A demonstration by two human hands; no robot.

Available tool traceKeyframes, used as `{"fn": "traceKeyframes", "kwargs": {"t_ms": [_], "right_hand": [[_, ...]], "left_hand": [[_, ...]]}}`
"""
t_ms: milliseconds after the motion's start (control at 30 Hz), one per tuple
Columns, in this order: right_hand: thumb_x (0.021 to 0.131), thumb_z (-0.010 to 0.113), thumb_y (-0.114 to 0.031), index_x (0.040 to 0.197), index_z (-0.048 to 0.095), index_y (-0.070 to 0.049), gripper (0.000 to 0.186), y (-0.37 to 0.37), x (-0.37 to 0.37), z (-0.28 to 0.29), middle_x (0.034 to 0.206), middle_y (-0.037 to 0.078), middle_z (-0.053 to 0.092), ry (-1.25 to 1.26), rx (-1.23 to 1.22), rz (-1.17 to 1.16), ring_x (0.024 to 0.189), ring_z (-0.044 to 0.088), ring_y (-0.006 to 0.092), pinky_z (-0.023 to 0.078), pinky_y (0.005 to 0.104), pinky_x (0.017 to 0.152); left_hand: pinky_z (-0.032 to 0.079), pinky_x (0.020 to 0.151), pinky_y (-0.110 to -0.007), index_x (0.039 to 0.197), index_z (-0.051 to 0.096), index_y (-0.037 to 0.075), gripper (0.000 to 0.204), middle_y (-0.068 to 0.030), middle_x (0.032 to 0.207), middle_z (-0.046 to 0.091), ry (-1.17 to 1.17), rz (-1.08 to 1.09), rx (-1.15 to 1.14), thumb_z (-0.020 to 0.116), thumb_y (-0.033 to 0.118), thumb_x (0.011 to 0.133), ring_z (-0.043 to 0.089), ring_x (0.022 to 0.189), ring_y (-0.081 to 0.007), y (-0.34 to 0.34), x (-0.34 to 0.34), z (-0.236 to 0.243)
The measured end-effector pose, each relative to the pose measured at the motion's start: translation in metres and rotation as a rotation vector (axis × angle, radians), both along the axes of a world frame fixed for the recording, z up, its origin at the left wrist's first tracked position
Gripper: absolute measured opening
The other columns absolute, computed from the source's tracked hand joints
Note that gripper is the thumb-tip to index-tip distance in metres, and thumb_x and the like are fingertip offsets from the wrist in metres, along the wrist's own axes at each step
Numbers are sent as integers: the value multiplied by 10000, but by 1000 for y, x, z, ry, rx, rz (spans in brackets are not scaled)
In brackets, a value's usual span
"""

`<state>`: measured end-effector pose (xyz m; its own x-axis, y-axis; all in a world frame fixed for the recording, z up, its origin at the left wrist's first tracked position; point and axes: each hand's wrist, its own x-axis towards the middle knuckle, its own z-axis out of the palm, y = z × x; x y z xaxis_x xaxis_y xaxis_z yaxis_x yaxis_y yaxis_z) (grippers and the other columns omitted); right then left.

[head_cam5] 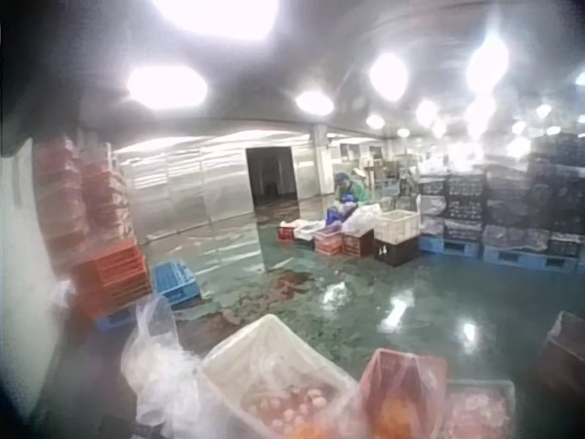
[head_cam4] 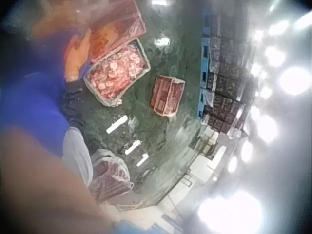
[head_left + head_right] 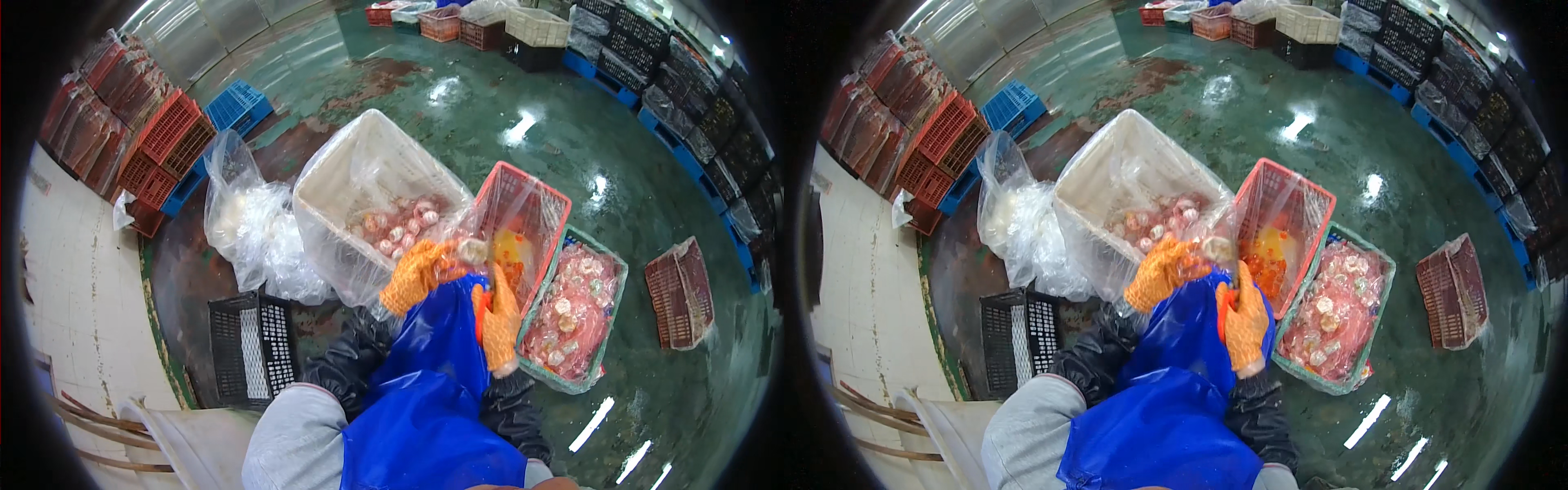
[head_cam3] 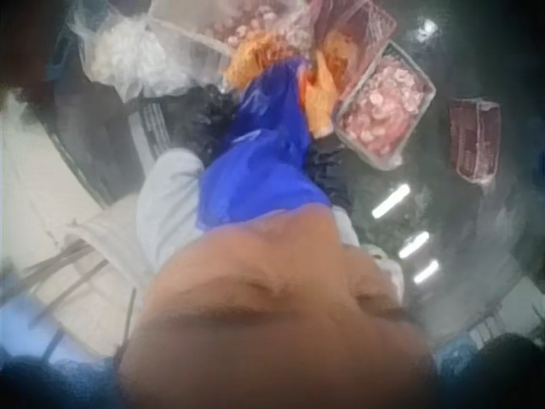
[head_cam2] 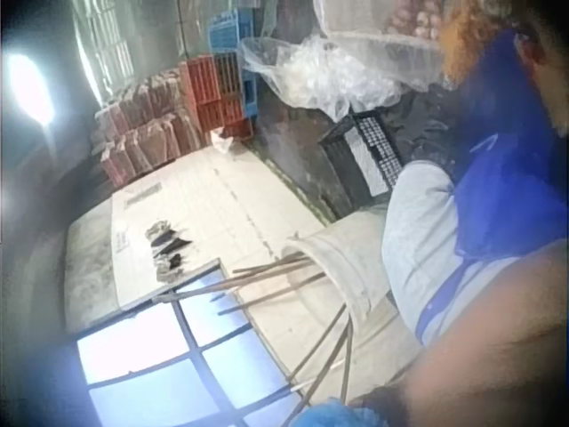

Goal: The person uses orange-handled shears to trim pieces of raw meat, likely chicken, in a warehouse setting. They pick up individual pieces from a white basket, cut off excess fat or skin, and place the trimmed meat into a red basket while discarding the trimmings into a separate container.

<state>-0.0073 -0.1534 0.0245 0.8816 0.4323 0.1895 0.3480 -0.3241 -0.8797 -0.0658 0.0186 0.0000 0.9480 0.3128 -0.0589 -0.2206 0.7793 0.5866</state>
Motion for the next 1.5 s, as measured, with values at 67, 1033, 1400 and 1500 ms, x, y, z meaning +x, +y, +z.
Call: {"fn": "traceKeyframes", "kwargs": {"t_ms": [67, 1033, 1400, 1500], "right_hand": [[859, 568, -124, 1272, 440, -76, 435, -5, 2, -8, 852, -23, 560, 210, 293, -50, 614, 463, 58, 403, 212, 523], [785, 670, -96, 1276, 380, 6, 579, -33, -33, -18, 903, 24, 534, 391, 33, 261, 813, 507, 90, 436, 222, 741], [831, 625, -146, 1208, 478, 3, 431, -28, -26, 0, 1009, 53, 566, 469, 123, 256, 868, 510, 96, 436, 229, 766], [812, 652, -168, 1206, 475, 12, 469, -22, -21, 2, 893, 23, 556, 376, 143, 252, 771, 502, 90, 444, 238, 695]], "left_hand": [[434, 894, -469, 1231, 444, 29, 412, -128, 1207, 501, -18, -63, 42, 388, 308, 934, 513, 1055, -333, -8, 2, 8], [356, 346, -224, 828, 572, 81, 428, -32, 522, 520, 504, 355, 362, 423, 475, 901, 447, 376, -109, -56, 14, 33], [347, 379, -201, 917, 561, 83, 277, 21, 587, 492, 476, 231, 365, 512, 355, 895, 438, 436, -65, -72, 11, 24], [299, 359, -211, 899, 553, 86, 255, 23, 584, 486, 450, 308, 487, 527, 340, 890, 411, 415, -61, -72, 18, 5]]}}
